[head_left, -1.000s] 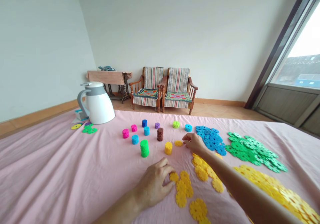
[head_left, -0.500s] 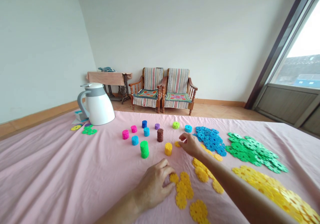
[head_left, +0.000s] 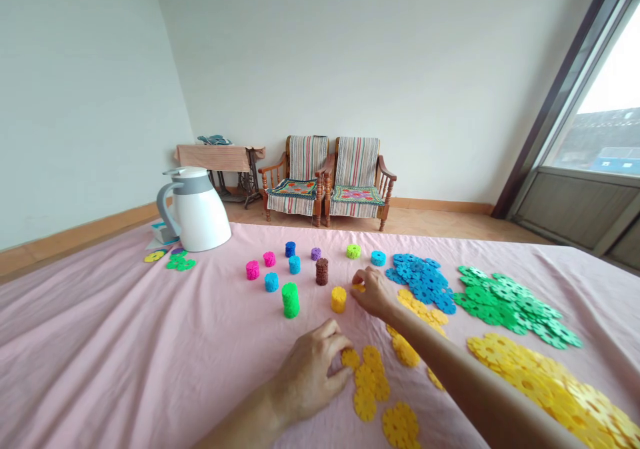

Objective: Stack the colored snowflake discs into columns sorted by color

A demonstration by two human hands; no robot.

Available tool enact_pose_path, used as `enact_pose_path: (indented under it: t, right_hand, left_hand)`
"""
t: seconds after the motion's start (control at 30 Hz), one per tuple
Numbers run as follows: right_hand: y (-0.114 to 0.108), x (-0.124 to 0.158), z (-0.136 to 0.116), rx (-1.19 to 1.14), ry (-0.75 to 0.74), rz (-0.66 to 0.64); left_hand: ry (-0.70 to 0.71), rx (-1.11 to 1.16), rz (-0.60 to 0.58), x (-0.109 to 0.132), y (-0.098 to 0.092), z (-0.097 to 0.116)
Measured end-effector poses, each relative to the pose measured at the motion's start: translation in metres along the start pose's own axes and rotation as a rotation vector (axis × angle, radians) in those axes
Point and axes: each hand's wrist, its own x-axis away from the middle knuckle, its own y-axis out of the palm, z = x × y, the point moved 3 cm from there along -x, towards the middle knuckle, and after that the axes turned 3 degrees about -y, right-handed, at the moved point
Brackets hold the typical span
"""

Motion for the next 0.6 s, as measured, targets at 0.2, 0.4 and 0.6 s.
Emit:
enact_pose_path:
  t: [0.2,0.4,0.6]
  right_hand:
    - [-0.004,0.004,-0.002,0.005,-0.017,0.026]
    - [-0.031,0.031,0.011,-0.044,-0.048,0.066]
    - [-0.059,0.102,0.022,-0.126,-0.080,0.041]
  left_hand:
    - [-0.009,0.000,-0.006,-0.001,0.000,0.001]
    - [-0.014,0.028,-0.008,0.000,0.000,-0.001]
    - [-0.030,0.066,-0.027,-0.002,-0.002,0.001]
